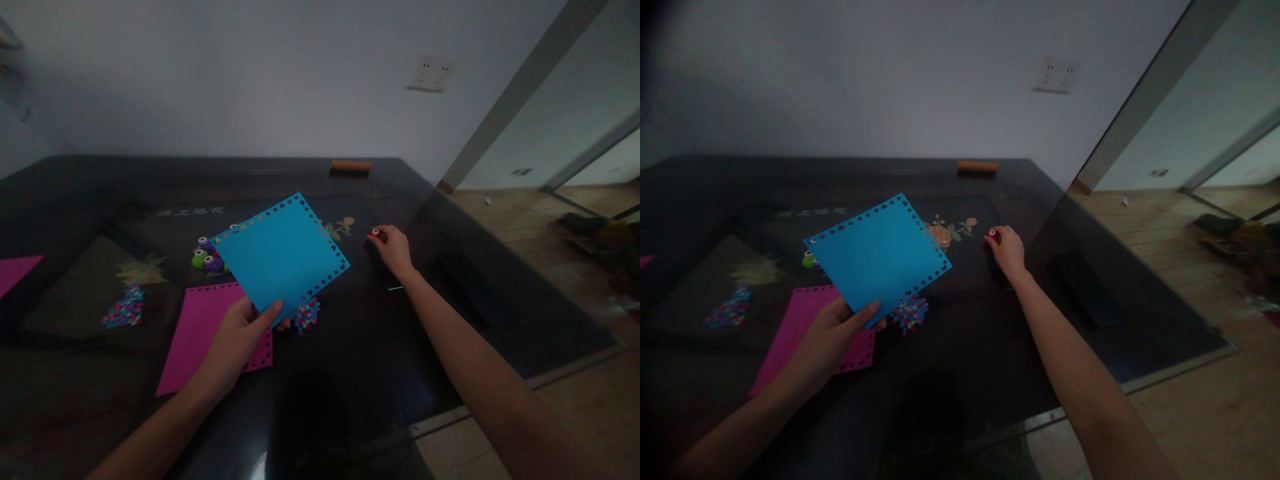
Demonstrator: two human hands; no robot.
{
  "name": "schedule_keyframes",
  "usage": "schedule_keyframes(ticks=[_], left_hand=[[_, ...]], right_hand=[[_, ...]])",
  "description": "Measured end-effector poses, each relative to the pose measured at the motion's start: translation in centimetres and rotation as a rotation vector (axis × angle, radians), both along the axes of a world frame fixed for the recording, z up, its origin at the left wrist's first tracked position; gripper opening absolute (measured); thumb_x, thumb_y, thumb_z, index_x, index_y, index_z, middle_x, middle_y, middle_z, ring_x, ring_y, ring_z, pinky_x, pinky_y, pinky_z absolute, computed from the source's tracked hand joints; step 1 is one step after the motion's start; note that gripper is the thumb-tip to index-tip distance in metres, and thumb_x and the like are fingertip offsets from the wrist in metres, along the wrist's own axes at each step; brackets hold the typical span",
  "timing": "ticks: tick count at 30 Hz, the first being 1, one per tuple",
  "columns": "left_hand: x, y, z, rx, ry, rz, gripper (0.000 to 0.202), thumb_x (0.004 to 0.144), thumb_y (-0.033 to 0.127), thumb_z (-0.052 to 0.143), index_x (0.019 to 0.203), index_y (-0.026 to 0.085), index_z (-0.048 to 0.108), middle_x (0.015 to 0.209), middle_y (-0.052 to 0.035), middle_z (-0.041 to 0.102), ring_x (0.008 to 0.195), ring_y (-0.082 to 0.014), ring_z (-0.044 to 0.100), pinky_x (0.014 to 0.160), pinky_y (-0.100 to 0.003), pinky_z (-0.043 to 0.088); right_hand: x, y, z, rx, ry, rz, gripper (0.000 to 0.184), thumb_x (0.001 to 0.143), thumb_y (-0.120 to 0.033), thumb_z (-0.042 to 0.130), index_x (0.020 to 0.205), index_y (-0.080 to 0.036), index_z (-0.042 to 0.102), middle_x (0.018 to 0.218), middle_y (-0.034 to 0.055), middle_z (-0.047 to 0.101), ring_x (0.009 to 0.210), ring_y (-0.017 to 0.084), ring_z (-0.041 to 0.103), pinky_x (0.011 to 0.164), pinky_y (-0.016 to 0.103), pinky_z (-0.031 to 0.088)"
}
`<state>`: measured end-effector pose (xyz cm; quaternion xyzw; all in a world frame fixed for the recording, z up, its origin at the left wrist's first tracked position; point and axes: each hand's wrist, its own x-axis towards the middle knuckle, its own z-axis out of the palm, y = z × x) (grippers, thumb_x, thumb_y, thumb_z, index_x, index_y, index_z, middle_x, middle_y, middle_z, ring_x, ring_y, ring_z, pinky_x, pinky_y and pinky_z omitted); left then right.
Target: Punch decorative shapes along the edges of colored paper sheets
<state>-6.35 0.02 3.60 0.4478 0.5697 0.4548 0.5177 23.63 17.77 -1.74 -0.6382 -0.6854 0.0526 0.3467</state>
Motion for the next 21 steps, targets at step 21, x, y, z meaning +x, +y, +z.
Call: schedule_keyframes(ticks=[21], left_hand=[[0.3,-0.7,0.0,0.050,-0.004,-0.012,0.026,0.074,0.043,0.068,0.077,0.018,0.062,0.064,-0.0013,0.068,0.063,-0.0204,0.064,0.065,-0.033,0.052]], right_hand=[[-10.4,-14.6,6.6,-0.772,0.723,0.639,0.028,0.073,-0.038,0.071,0.088,-0.015,0.065,0.074,0.0031,0.067,0.055,0.011,0.059,0.042,0.021,0.044]])
